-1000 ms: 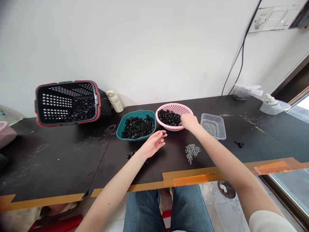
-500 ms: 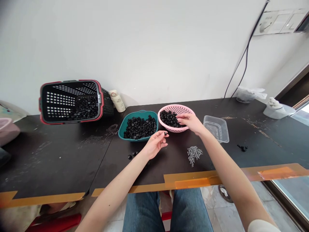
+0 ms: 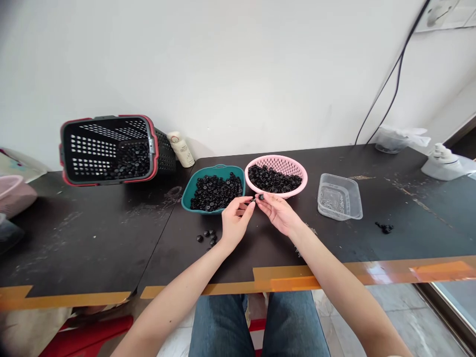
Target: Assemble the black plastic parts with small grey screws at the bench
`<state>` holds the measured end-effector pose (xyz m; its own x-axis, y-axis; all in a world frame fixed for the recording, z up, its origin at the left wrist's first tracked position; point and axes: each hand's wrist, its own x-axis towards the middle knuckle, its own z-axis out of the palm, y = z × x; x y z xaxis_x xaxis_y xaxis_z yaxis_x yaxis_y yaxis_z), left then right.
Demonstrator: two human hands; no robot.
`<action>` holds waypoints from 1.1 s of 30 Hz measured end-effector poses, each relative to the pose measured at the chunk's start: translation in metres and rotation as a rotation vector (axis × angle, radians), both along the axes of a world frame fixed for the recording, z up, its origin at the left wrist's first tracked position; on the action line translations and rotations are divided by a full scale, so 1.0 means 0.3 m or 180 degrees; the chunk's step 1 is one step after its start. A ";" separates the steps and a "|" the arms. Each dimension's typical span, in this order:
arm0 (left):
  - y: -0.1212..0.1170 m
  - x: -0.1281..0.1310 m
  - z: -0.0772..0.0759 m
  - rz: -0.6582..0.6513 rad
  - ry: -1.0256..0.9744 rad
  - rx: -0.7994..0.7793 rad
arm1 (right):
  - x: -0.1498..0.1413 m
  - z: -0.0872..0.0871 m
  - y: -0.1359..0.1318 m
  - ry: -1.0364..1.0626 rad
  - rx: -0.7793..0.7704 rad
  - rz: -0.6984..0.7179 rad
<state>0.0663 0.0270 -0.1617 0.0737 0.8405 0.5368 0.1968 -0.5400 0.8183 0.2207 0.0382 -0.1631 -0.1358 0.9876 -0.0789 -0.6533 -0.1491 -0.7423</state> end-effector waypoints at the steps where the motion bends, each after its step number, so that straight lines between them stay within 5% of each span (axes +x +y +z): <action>1: -0.002 0.000 0.001 0.0007 0.0062 0.0079 | -0.005 -0.001 -0.003 0.0008 -0.0014 -0.0007; 12: -0.006 -0.003 -0.005 0.0120 0.0610 0.0565 | -0.027 -0.014 -0.018 -0.0164 -0.0037 -0.0089; 33: 0.000 0.001 -0.021 0.0254 0.0677 0.0556 | -0.042 -0.013 -0.038 -0.0549 0.0070 -0.0465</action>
